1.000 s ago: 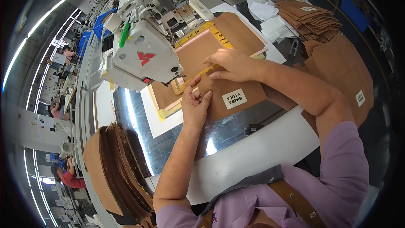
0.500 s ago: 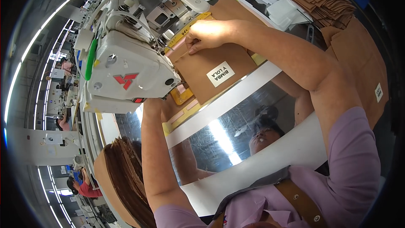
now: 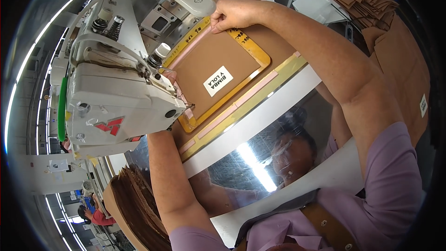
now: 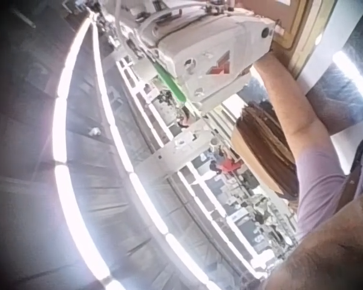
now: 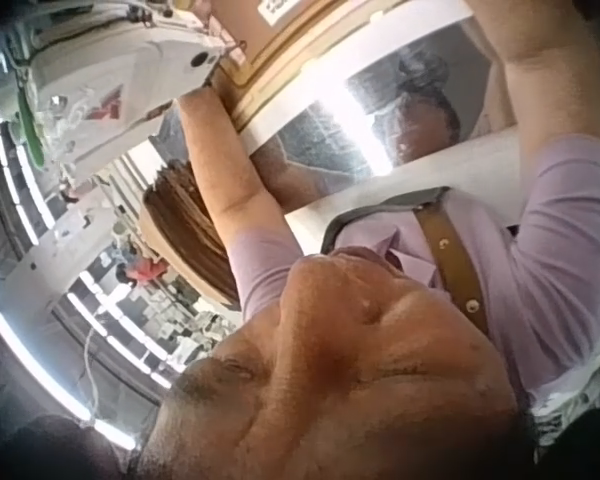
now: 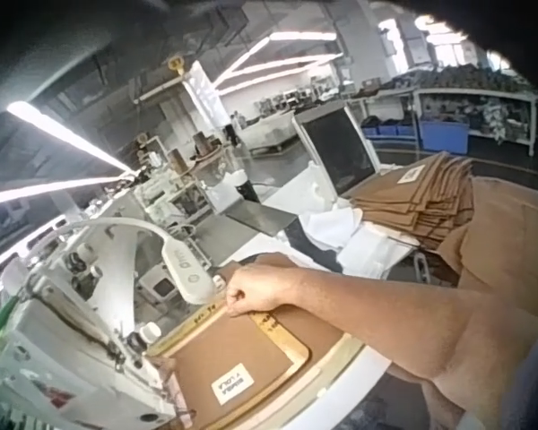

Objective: Operating an industrial sewing machine to stitch leather panels and labels for handbags.

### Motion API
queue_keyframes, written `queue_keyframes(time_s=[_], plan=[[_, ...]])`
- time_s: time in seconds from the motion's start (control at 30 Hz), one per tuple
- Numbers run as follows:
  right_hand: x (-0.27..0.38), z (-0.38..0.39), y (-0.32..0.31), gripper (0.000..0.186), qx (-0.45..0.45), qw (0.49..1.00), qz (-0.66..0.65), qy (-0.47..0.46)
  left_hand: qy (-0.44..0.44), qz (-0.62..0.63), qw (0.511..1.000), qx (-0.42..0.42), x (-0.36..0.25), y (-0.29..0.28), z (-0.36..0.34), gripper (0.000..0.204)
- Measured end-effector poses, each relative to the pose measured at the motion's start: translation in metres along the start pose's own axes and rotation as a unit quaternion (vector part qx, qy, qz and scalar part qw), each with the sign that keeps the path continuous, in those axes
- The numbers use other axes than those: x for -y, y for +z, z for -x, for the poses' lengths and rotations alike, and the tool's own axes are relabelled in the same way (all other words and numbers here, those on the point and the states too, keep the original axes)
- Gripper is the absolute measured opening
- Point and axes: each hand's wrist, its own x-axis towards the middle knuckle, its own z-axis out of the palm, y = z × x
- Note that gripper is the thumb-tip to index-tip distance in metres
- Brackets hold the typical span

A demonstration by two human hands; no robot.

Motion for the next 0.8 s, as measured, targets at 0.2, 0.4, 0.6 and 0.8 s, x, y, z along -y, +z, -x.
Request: queue_keyframes(time_s=[0.2, 0.4, 0.6, 0.8], plan=[[-0.019, 0.011, -0.003, 0.018, -0.056, 0.996, 0.028, 0.057, 0.161, -0.547, 0.818, -0.073, 0.011, 0.055, -0.005, 0.018], [-0.009, 0.0, 0.013, 0.013, -0.105, 0.986, 0.061, 0.114, 0.177, -0.562, 0.806, -0.064, 0.017, 0.021, -0.017, 0.019], [-0.008, 0.0, 0.011, 0.008, -0.087, 0.984, 0.049, 0.145, 0.257, -0.651, 0.715, 0.001, 0.005, 0.031, -0.009, 0.016], [0.001, 0.001, 0.015, 0.005, -0.097, 0.982, 0.07, 0.148, 0.196, -0.622, 0.756, -0.064, 0.013, 0.018, -0.013, 0.017]])
